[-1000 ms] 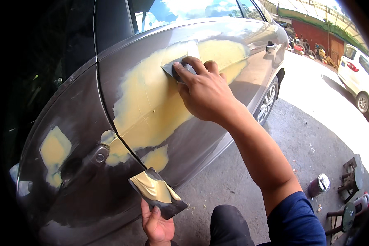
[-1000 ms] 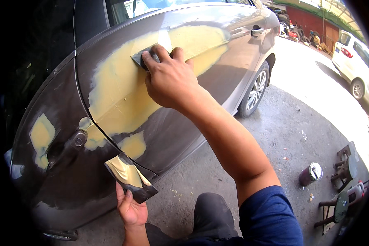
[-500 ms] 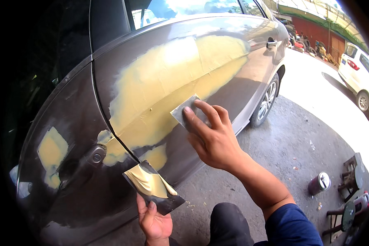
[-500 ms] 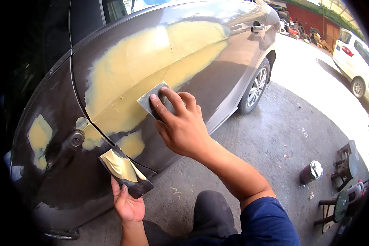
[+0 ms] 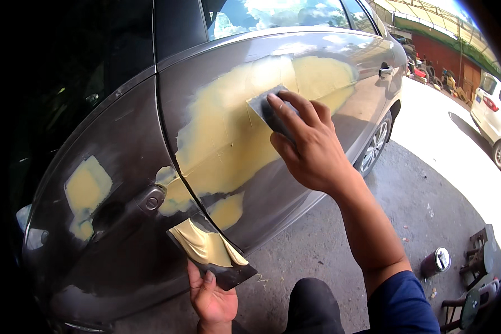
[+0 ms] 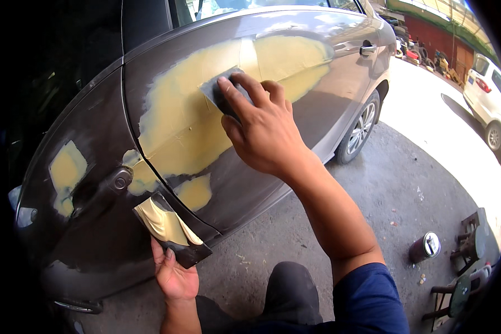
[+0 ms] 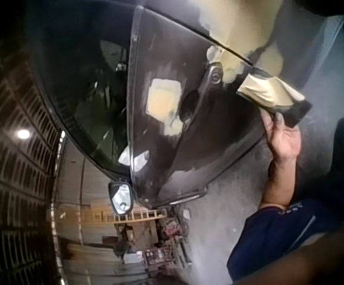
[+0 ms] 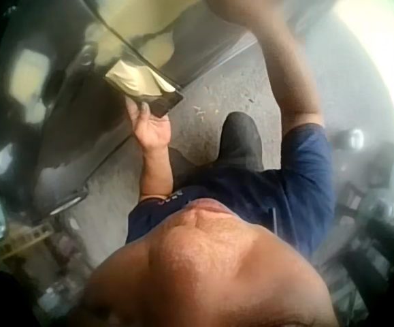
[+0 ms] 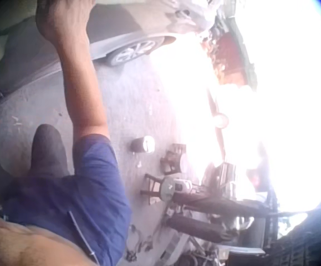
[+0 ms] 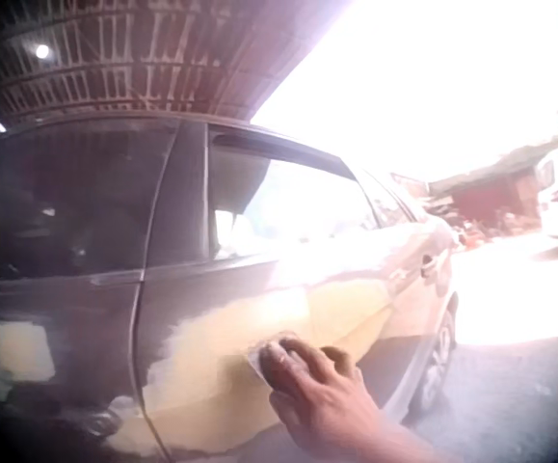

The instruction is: The person applies yellow body filler to the side of a gray car using a metal spreader. They repeatedly scoop filler from a larger spreader and smooth it over the door and rear quarter panel areas, working in sections to build up the surface.

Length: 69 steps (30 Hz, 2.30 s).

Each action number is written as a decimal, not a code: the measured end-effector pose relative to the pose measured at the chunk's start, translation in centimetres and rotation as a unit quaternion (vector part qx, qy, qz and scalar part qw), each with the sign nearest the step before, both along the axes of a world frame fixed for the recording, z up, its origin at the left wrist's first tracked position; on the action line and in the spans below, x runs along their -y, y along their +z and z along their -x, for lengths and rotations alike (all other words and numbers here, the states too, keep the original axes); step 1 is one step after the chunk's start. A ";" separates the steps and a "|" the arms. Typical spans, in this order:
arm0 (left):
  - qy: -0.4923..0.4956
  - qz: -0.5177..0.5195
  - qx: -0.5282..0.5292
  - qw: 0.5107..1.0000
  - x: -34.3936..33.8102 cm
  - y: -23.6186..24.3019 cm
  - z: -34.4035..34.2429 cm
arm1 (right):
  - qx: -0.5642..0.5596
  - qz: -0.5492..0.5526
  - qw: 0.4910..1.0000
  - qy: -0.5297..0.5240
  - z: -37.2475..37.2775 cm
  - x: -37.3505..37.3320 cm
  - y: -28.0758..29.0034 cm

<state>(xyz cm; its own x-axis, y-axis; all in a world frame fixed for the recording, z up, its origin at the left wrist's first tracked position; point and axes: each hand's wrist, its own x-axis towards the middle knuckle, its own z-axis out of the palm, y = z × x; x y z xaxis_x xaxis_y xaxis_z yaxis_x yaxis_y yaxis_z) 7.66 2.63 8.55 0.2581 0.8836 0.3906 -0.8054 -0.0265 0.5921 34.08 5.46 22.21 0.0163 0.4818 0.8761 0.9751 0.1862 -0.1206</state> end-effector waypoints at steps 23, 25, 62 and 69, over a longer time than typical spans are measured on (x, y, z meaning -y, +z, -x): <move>-0.008 0.020 -0.008 1.000 0.0 -1.6 2.3 | 0.051 0.007 0.998 -0.040 7.6 -1.6 -3.6; -0.015 0.021 -0.004 1.000 0.1 -1.7 2.0 | 0.056 0.013 0.997 -0.049 7.4 -1.6 -4.8; -0.011 0.022 -0.022 0.999 0.4 -0.4 1.0 | -0.110 0.077 0.957 0.256 5.9 5.5 -7.2; 0.004 0.034 0.011 0.999 0.1 0.9 -0.2 | -0.185 0.211 0.881 0.380 5.1 7.1 -14.9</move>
